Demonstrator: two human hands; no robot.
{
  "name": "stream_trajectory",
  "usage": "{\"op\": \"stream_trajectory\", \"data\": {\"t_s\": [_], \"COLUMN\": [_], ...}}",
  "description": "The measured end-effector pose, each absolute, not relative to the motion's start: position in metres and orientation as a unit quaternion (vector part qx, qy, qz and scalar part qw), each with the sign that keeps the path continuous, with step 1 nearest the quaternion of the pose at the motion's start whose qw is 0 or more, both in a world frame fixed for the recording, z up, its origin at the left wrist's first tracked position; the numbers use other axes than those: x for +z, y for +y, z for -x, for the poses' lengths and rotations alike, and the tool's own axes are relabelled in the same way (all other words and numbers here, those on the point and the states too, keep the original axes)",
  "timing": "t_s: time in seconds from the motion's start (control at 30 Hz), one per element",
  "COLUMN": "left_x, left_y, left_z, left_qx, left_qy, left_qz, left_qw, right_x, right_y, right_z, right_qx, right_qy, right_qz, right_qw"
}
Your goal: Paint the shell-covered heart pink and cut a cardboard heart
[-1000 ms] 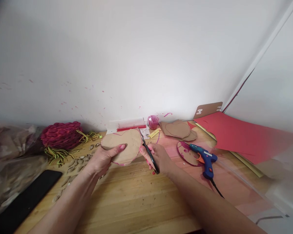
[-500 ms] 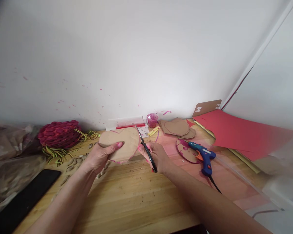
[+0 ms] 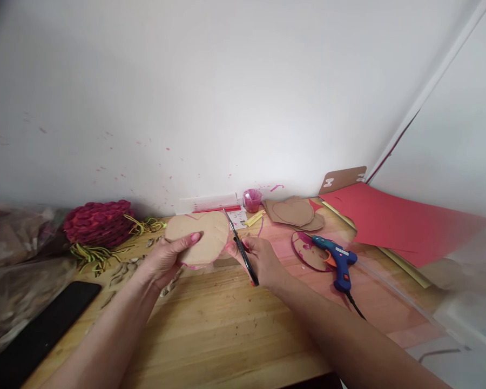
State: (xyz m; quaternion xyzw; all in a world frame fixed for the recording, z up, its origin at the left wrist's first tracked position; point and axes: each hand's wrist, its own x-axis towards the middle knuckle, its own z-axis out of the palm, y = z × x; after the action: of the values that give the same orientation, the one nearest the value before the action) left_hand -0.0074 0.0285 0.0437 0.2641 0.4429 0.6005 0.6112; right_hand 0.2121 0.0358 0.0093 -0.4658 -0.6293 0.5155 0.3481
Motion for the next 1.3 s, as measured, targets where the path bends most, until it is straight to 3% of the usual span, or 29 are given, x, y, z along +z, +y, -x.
{"op": "stream_trajectory", "data": {"t_s": [0.17, 0.57, 1.3], "left_x": [0.035, 0.026, 0.029], "left_y": [0.026, 0.024, 0.022], "left_z": [-0.015, -0.017, -0.017], "left_qx": [0.673, 0.656, 0.662], "left_qy": [0.417, 0.448, 0.451], "left_qz": [-0.111, -0.267, -0.269], "left_qw": [0.600, 0.546, 0.534], "right_x": [0.015, 0.003, 0.006], "right_y": [0.033, 0.042, 0.040], "right_z": [-0.206, -0.215, -0.212], "right_qx": [0.518, 0.513, 0.501], "right_qy": [-0.619, -0.660, -0.679], "right_qz": [0.475, 0.443, 0.424], "right_qw": [0.352, 0.325, 0.330]}}
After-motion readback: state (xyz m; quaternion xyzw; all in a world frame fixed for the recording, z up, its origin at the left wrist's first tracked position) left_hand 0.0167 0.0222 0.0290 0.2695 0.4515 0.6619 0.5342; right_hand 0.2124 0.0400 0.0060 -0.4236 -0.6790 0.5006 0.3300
